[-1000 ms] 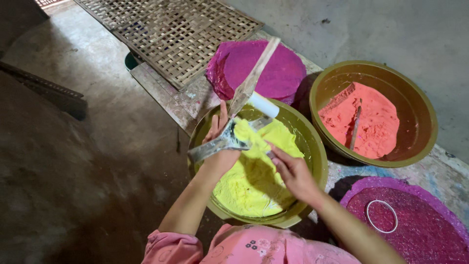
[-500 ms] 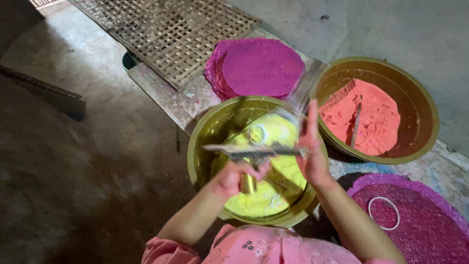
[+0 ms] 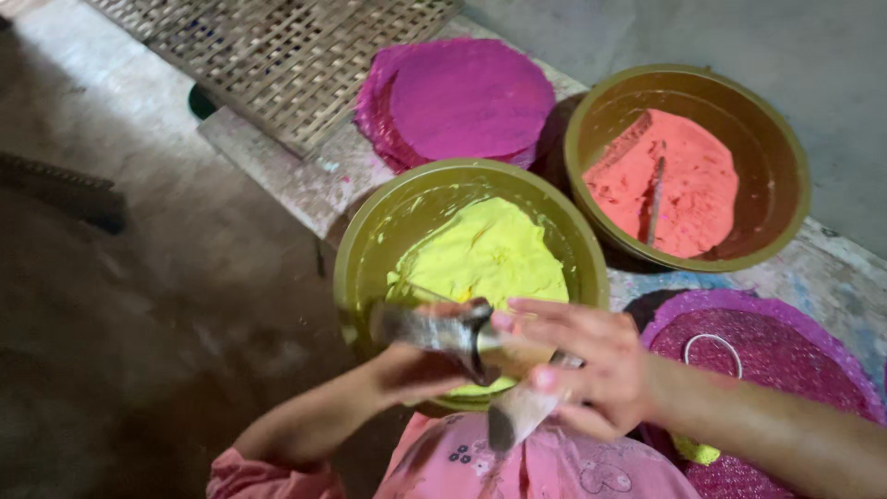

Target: The person uses a manual dough press to form yellow dough into ring shapes on a purple glittery mat. They repeatedly load the press with yellow dough, press it, and place the resulting rings onto the mat, arranging them in rows.

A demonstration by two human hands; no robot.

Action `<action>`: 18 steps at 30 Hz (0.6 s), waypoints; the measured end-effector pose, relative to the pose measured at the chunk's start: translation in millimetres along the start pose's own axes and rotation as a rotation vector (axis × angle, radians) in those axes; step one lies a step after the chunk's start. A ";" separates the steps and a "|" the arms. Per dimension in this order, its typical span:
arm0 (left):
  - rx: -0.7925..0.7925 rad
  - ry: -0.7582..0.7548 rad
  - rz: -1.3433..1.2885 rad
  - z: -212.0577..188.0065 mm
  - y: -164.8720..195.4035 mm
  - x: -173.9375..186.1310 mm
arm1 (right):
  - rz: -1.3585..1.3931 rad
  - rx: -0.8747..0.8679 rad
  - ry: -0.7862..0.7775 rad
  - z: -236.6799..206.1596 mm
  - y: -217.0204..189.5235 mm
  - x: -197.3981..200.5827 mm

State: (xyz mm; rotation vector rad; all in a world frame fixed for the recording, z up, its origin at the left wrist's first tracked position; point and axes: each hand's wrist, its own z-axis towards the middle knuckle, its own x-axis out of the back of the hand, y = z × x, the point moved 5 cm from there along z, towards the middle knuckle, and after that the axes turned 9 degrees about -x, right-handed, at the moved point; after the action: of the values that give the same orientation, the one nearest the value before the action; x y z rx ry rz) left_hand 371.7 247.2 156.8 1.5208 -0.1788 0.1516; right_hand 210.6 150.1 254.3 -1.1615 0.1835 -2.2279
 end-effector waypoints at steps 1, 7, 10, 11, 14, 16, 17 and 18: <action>0.001 -0.016 -0.135 -1.9 -3.5 -7.8 | 0.030 -0.003 0.015 -3.2 -2.9 -5.2; -0.261 -0.278 0.481 21.8 -32.3 -40.7 | -0.008 -0.289 0.062 -14.8 -2.3 -9.6; -0.268 -0.232 0.500 38.4 -22.4 -26.4 | 0.208 -0.466 0.109 -33.8 9.8 8.4; -0.251 -0.192 0.417 43.3 -13.7 -18.0 | 0.330 -0.499 0.136 -43.9 16.1 17.5; -0.147 -0.098 0.159 50.3 15.2 -7.9 | 1.298 -0.993 -0.506 -94.5 28.8 -4.0; -0.252 0.025 0.274 64.6 38.8 -19.9 | 1.196 -0.929 -0.344 -121.8 18.3 -1.5; -0.391 0.115 0.468 67.4 53.1 -31.6 | 1.147 -0.894 -0.270 -134.9 11.3 -0.9; -0.529 0.203 0.659 66.7 65.2 -46.4 | 1.124 -0.954 -0.166 -153.4 4.4 3.0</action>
State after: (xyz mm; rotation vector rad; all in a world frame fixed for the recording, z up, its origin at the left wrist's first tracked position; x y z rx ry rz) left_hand 311.2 184.2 213.4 0.8686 -0.5112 0.7222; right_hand 91.5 121.5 161.9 -1.1874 1.5142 -0.9809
